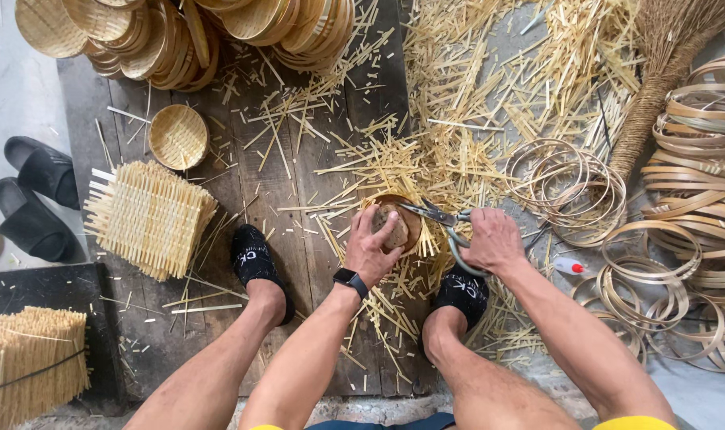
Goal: The person sits on the floor weaving bamboo strips into round woven sieve bases, pressing a wooden form into the weave, trimming excess strips with scissors, and fitting woven panels into bamboo rims. Finished round bamboo sieves are stacked in a pile on the workbench.
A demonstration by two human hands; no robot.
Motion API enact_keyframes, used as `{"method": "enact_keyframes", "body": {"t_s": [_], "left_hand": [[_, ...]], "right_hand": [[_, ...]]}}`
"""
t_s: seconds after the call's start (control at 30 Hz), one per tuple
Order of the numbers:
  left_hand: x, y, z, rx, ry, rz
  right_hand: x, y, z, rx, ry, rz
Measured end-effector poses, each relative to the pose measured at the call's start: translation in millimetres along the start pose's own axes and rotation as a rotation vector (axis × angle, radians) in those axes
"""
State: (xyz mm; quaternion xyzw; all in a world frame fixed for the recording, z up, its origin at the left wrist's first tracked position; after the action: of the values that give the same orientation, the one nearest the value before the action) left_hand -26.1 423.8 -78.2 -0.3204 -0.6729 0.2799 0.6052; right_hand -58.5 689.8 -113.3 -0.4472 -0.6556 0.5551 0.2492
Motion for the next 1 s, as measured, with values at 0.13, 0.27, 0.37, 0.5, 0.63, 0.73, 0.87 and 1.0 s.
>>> {"method": "enact_keyframes", "body": {"t_s": [0.13,0.27,0.37,0.5,0.63,0.73,0.87,1.0], "left_hand": [[-2,-4,5,-0.102,0.076,0.047],[-2,-6,11,-0.139,0.119,0.058],[-1,-12,15,-0.178,0.154,0.076],[10,-18,9,-0.098,0.238,0.243],[14,-4,-5,0.023,-0.217,-0.06],[18,4,-11,0.116,-0.104,-0.06],[9,5,-7,0.081,-0.013,-0.015],[1,4,-6,0.089,-0.087,-0.171]], "right_hand": [[21,7,-8,-0.22,0.041,0.007],[17,2,-2,0.117,-0.093,-0.109],[8,13,7,0.196,-0.073,-0.1],[20,28,4,-0.094,0.018,-0.028],[23,12,0,0.07,-0.027,-0.04],[12,5,2,0.286,-0.101,-0.103],[14,21,5,0.068,-0.018,-0.052],[24,15,-1,0.016,-0.032,-0.035]]}}
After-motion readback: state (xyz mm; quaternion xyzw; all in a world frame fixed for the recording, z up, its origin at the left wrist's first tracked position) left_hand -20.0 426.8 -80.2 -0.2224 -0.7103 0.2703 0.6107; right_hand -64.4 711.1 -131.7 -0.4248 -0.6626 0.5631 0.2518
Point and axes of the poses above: each hand's wrist, its own z-axis towards the middle knuckle, its own y-axis out of the palm, x = y × z, the point moved 4 cm from there along z, towards the middle knuckle, and after that the axes turned 11 degrees about -y, right-handed, at the moved point
